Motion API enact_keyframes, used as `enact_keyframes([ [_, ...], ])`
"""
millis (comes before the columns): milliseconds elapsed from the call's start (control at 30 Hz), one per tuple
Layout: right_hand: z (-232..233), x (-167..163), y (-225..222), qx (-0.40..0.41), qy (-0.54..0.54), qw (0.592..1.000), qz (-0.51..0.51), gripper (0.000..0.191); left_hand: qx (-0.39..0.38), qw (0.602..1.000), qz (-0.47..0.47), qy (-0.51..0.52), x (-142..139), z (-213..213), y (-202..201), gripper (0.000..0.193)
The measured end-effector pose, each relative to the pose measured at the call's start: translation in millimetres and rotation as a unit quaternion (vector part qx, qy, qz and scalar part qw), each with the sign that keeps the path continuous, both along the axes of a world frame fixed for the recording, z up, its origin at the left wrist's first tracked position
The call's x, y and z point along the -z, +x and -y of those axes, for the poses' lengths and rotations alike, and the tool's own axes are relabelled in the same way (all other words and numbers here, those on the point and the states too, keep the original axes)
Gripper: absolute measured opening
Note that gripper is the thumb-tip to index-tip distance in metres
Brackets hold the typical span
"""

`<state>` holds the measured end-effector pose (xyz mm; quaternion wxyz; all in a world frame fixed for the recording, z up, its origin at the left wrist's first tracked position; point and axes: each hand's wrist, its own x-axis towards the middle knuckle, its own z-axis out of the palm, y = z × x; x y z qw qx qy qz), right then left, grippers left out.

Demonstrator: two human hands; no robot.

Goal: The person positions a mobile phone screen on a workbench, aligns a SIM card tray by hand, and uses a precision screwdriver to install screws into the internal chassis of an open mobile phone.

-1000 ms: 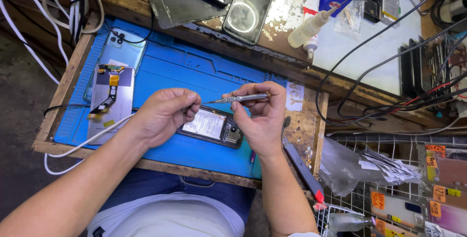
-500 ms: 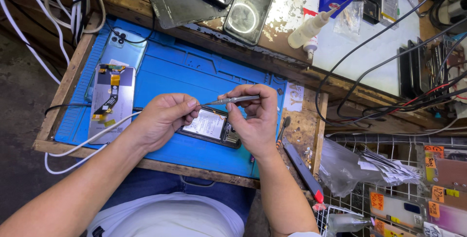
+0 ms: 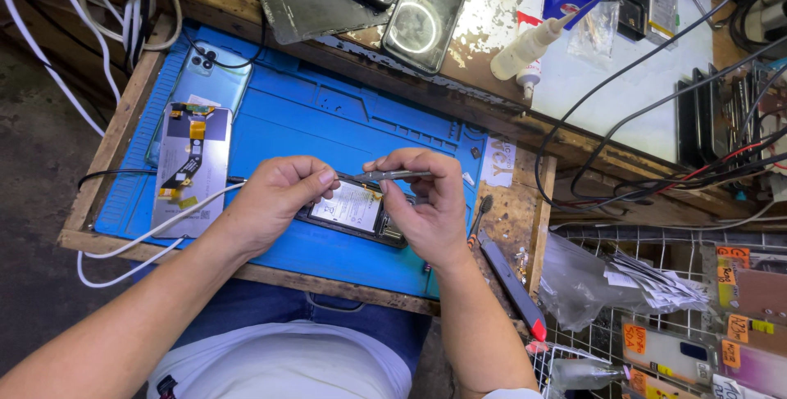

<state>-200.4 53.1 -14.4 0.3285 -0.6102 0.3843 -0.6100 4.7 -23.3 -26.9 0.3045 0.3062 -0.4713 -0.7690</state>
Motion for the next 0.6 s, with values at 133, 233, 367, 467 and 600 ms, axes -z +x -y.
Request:
enact_keyframes([
  [133,-1,-1,3,0.004,0.02,0.999,-0.032,0.045,0.012,0.99,0.1,-0.095,-4,-2,9,0.022],
  [233,0,-3,7,-0.011,0.026,0.997,-0.065,0.044,-0.012,0.932,0.191,-0.308,-7,-6,20,0.017],
  [367,1,-7,17,-0.017,0.023,0.989,-0.143,0.039,-0.029,0.87,0.233,-0.434,-4,-12,33,0.01],
  [467,1,-10,24,-0.015,0.026,0.972,-0.232,0.033,-0.039,0.829,0.268,-0.489,0,-21,39,0.011],
  [600,3,-13,31,-0.054,0.0,0.961,-0.271,0.031,-0.056,0.789,0.32,-0.521,4,-37,41,0.017],
])
